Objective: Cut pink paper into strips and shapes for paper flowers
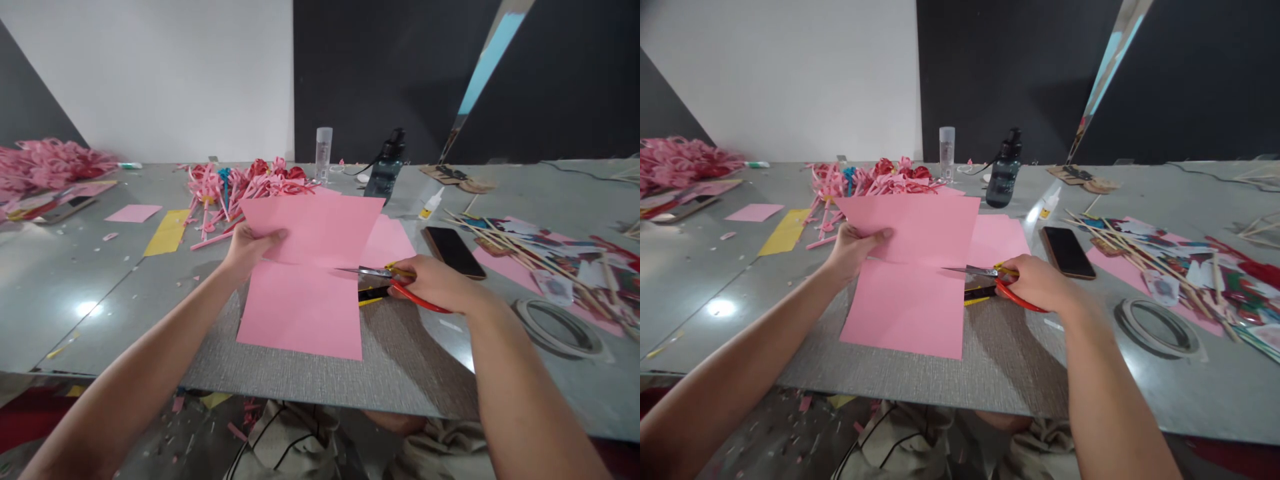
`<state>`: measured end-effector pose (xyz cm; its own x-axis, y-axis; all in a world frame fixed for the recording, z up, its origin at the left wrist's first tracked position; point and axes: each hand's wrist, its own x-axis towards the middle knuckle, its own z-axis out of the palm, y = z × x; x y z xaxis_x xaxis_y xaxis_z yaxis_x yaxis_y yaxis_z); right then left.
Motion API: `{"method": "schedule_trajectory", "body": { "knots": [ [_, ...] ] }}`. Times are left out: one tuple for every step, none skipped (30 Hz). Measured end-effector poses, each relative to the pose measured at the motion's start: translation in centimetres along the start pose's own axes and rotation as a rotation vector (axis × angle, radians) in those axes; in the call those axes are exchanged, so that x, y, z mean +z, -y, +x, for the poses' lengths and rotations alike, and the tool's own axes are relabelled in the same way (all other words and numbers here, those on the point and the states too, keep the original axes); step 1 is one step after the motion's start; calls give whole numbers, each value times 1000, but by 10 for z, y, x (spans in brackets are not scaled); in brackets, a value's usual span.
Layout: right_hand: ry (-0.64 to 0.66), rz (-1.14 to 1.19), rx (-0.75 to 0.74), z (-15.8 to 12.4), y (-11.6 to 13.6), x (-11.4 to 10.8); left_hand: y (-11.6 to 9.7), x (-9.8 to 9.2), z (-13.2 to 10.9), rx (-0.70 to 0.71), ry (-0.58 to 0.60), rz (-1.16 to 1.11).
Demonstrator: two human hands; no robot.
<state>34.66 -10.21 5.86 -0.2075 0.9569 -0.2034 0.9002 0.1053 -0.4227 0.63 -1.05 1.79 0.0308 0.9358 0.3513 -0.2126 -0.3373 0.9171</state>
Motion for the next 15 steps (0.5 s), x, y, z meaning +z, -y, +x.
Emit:
{"method": "schedule_trajectory", "body": {
  "knots": [
    [1,5,0,0,0,0,0,0,0,0,2,-3],
    [1,14,2,0,-1,0,0,0,0,0,3,-5],
    [-1,23,4,0,-1,0,0,0,0,-1,5,-6],
    [-3,30,6,0,-2,1,0,1,-1,-1,4,-6],
    [-8,34,7,0,-2,1,0,1,-1,-1,1,-6],
    [-16,35,6,0,-2,1,0,1,-1,0,-1,-6],
    [-24,34,6,0,-3,1,0,1,-1,1,-3,-7],
    [-30,30,6,0,-3,1,0,1,-1,2,-3,-8],
    [-31,26,7,1,-3,1,0,1,-1,1,-4,-7],
    [-30,22,6,1,-3,1,0,2,0,-3,-4,-7],
    [-26,19,4,1,-3,1,0,2,0,-6,-6,-8],
    [-20,18,0,2,-3,1,0,2,0,-9,-9,-11],
    [-14,20,-3,2,-4,1,0,2,0,-9,-13,-15],
    [-9,22,-8,2,-4,2,1,1,0,-9,-16,-18],
    [-7,23,-12,2,-5,2,1,1,-1,-7,-16,-20]
  ]
}}
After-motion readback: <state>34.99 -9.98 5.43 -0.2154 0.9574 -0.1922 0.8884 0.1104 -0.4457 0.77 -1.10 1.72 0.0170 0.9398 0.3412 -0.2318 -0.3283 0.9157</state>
